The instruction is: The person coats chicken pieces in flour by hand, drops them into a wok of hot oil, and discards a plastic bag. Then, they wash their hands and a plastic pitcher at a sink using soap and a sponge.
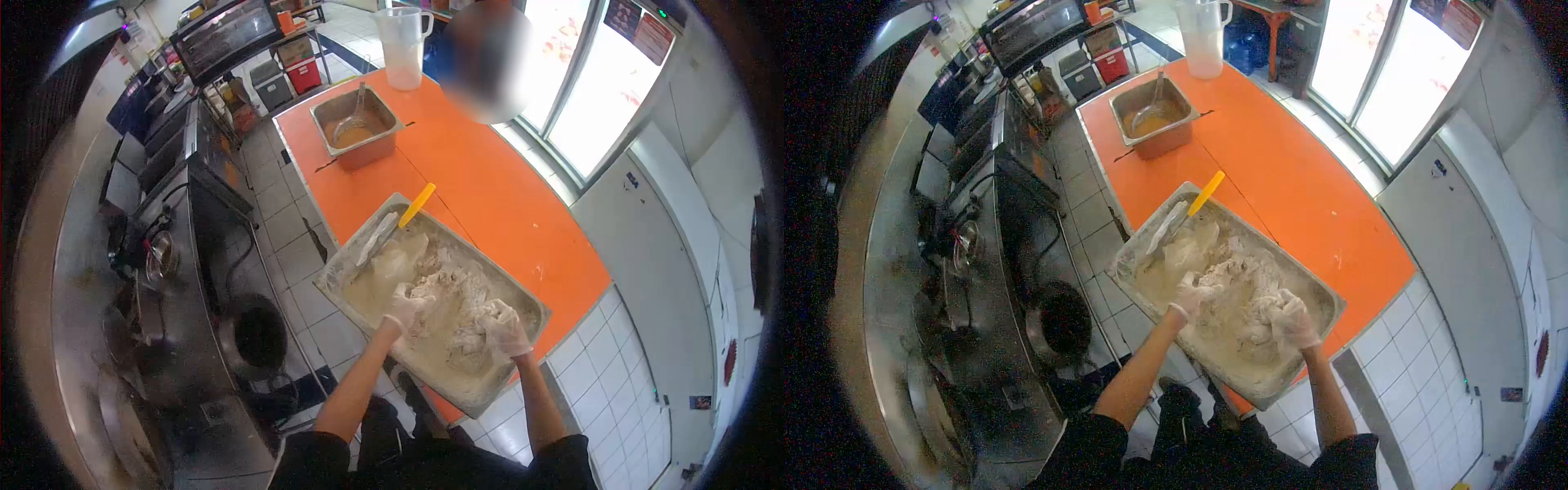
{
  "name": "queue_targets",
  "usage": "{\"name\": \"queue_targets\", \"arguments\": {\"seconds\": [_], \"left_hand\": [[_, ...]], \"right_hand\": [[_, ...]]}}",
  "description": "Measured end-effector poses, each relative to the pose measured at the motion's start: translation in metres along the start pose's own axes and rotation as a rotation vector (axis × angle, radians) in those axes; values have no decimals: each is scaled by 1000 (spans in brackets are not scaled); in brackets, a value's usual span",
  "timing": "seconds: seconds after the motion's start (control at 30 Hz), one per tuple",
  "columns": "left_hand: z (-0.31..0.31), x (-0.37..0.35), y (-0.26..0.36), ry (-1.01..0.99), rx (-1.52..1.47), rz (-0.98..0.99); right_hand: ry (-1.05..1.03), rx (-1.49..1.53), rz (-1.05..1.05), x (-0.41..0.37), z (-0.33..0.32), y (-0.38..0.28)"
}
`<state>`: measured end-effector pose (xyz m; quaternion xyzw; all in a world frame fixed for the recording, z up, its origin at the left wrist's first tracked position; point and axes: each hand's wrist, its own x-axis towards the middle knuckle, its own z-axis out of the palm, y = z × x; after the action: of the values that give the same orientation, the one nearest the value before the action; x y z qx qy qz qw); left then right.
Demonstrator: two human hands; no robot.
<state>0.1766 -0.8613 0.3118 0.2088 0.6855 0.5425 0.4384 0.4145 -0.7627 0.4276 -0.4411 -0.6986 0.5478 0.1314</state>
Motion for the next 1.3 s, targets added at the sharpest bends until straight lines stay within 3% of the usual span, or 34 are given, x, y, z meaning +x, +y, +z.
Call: {"name": "queue_targets", "arguments": {"seconds": [0.07,0.1,0.17,0.2,0.27,0.3,0.33,0.37,0.43,0.47,0.53,0.6,0.63,0.7,0.73,0.77,0.83,0.87,0.93,0.97,1.07,1.13,1.2,1.27,1.3], "left_hand": [[-5,-2,-5,-165,-265,-24],[-3,-8,-1,-167,-257,-26],[3,-40,40,-239,91,81],[6,-43,37,-241,99,74],[14,-50,38,-373,401,255],[11,-54,39,-373,405,249],[9,-61,49,-514,457,205],[7,-63,57,-655,505,163],[-4,-47,51,-739,497,126],[-7,-38,47,-826,490,88],[4,-13,56,-472,654,52],[26,1,69,-190,812,205],[36,7,64,-188,803,207],[55,33,37,-160,1118,699],[62,52,7,-155,1110,705],[69,74,-33,-182,1343,647],[70,85,-40,-210,1575,589],[57,79,-24,-255,1510,876],[59,58,4,-322,1422,1164],[61,45,12,-358,1362,1056],[55,9,51,-414,1207,719],[49,-19,96,-407,1173,603],[50,-44,141,-678,644,315],[38,-29,153,-581,613,281],[34,-23,157,-482,566,246]], "right_hand": [[-37,71,-44,15,7,20],[-70,-73,-347,22,12,28],[-98,-206,-644,31,22,36],[-142,-114,-610,35,25,39],[-186,-17,-574,33,30,32],[-233,336,-229,26,29,30],[-271,675,129,20,28,24],[-272,676,132,15,22,24],[-209,-6,11,7,3,34],[-207,-6,16,3,-2,54],[-61,-138,-249,-6,-1,101],[-69,-237,-311,-18,1,103],[-88,-275,-321,-28,3,99],[-131,-330,-317,-48,10,82],[-141,-343,-319,-55,12,74],[-143,-351,-322,-61,13,66],[-96,-306,-341,-64,16,53],[-41,-256,-360,-61,18,51],[109,-104,-426,-54,21,51],[122,-90,-410,-51,17,50],[-222,-261,-213,-31,15,45],[-188,-323,-146,-11,32,54],[-118,-238,-174,3,48,70],[-54,-129,-223,9,51,91],[-170,-239,-311,9,47,104]]}}
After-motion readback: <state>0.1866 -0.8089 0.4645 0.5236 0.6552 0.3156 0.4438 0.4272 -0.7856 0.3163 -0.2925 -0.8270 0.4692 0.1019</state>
